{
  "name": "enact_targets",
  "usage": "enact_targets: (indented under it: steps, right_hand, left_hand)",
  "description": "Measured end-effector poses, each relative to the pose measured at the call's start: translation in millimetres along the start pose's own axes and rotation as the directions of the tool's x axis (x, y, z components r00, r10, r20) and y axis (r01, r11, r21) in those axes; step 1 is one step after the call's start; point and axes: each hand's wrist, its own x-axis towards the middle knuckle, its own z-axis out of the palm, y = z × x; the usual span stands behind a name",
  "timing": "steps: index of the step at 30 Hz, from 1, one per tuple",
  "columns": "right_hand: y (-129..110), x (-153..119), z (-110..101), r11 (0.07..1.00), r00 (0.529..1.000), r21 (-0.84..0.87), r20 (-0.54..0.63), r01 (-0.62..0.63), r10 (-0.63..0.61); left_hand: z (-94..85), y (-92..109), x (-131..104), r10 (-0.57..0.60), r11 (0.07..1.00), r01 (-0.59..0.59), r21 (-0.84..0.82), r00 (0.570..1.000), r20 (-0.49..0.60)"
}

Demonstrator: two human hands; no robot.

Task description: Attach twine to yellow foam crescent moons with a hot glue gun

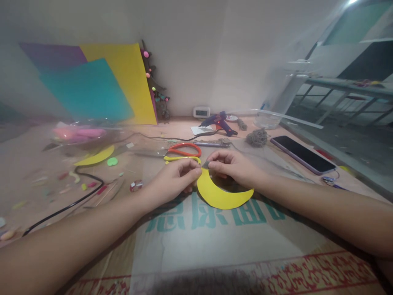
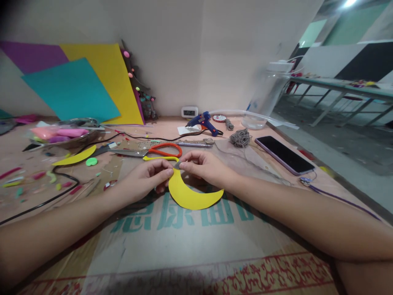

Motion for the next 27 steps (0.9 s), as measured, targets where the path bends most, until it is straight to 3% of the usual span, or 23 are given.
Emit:
enact_targets:
  steps: [11,27]
  right_hand:
    - [5.6,1.7,-3.2,0.996,0.998,0.066,0.027,0.058,-0.060]
    - [1.5,0.6,-1.2,1.000,1.000,0.009,-0.012,0.009,-0.009]
  left_hand:
    - [0.1,-0.5,0.8,0.019,0.998,-0.019,-0.067,1.000,-0.002]
    - [0.5,-0.2,-0.1,0.019,1.000,-0.018,0.017,1.000,-0.013]
